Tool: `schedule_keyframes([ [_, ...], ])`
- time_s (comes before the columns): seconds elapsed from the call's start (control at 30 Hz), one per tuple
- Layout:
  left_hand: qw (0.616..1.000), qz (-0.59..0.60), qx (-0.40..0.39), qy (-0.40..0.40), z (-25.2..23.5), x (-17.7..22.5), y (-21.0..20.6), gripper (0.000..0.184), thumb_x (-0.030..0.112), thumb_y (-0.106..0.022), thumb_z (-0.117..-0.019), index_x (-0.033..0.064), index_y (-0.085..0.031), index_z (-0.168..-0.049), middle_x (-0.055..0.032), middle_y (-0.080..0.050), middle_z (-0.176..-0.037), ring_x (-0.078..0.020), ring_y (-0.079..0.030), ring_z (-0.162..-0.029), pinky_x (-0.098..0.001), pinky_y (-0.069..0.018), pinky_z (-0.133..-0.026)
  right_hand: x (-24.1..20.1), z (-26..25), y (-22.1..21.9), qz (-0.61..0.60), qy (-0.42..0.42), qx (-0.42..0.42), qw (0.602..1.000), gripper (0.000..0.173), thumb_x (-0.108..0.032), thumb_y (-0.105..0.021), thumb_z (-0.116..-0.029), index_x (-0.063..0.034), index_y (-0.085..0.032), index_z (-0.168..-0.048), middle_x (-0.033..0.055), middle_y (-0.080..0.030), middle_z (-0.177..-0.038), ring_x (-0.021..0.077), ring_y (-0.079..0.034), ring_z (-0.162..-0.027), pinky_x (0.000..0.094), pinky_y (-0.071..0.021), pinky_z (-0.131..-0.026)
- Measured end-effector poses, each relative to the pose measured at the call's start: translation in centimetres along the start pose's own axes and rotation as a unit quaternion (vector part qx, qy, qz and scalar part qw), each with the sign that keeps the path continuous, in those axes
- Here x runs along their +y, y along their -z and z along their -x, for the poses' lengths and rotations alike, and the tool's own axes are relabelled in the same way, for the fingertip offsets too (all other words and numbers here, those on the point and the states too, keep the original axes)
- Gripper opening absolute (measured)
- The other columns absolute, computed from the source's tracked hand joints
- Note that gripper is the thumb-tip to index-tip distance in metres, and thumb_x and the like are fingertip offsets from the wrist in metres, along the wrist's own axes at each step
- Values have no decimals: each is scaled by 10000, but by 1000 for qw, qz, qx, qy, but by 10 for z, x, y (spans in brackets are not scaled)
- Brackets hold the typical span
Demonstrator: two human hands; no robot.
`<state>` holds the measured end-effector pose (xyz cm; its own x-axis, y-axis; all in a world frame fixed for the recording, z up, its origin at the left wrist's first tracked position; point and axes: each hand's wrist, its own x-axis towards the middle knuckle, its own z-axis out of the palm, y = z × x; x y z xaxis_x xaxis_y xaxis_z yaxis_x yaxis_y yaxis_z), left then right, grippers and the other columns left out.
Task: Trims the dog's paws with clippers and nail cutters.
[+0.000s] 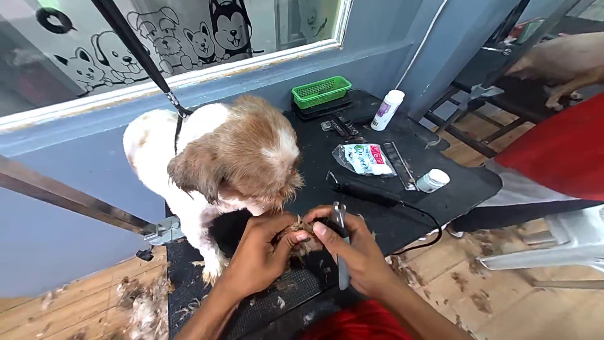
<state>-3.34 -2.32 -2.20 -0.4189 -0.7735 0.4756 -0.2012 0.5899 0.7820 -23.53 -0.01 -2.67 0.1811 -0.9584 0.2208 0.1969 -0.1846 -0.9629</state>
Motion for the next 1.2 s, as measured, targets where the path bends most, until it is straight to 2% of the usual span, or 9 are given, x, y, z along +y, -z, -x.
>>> schedule_keyframes([
  [0.13,1000,-16,-5,8,2,3,-2,182,253,-622,-1021,115,-697,-929,59,-653,-791,-14,-623,-690,-200,-556,-619,2,-3,0,73,146,15,987,196,-174,-738,-934,-101,-699,-1111,4,-651,-980,78,-620,-832,203,-556,-706],
  [0.27,999,-22,-8,27,2,4,-1,388,188,-651,-980,194,-584,-1363,67,-668,-882,-45,-646,-715,-236,-590,-630,-2,-11,0,186,236,-39,953,120,-56,-696,-917,-53,-732,-1031,18,-661,-1009,69,-655,-867,208,-600,-715],
  [0.43,1000,-22,-13,12,-4,3,5,481,195,-675,-968,205,-521,-1424,67,-664,-859,-55,-645,-700,-239,-592,-614,-9,-20,8,115,50,-117,985,174,-157,-643,-978,-88,-723,-1117,-4,-654,-977,76,-631,-813,216,-567,-690],
  [0.57,1000,-12,-17,-10,-7,4,8,398,173,-665,-993,171,-623,-1389,31,-718,-1230,-93,-711,-1020,-288,-631,-868,-4,-27,15,-16,-37,-142,989,169,-147,-688,-947,-89,-743,-1096,16,-714,-965,66,-660,-829,218,-568,-736],
  [0.7,999,-28,27,8,-2,0,3,190,233,-696,-972,176,-747,-1146,75,-700,-952,-10,-640,-767,-186,-571,-659,6,-34,18,-233,-171,-145,946,285,-181,-751,-912,-88,-707,-1177,71,-707,-1014,114,-685,-906,298,-586,-842],
  [0.9,994,-50,82,52,-6,-2,-2,170,325,-702,-973,178,-673,-1052,103,-690,-859,20,-641,-708,-175,-574,-617,8,-34,13,-256,-432,149,851,267,-243,-476,-1033,-61,-599,-1185,121,-661,-1031,256,-673,-923,479,-578,-813],
  [1.03,990,-91,89,63,-9,-6,0,170,345,-669,-972,186,-695,-1026,124,-672,-810,69,-617,-700,-127,-544,-629,25,-20,25,144,-248,84,954,557,-65,-588,-934,-208,-488,-1463,9,-618,-1054,131,-638,-856,315,-568,-729],
  [1.13,988,-95,100,72,-12,-4,1,141,321,-682,-969,189,-687,-1016,123,-675,-835,56,-629,-725,-135,-551,-649,33,-29,35,404,59,111,906,439,-187,-596,-937,-74,-503,-1351,9,-613,-1048,74,-613,-858,254,-556,-708],
  [1.2,987,-70,105,102,-11,-5,3,125,313,-705,-957,214,-669,-1023,128,-677,-843,33,-643,-729,-156,-554,-635,27,-44,38,453,208,111,860,331,-148,-623,-933,-14,-569,-1231,85,-635,-1104,140,-616,-1015,296,-537,-881],
])
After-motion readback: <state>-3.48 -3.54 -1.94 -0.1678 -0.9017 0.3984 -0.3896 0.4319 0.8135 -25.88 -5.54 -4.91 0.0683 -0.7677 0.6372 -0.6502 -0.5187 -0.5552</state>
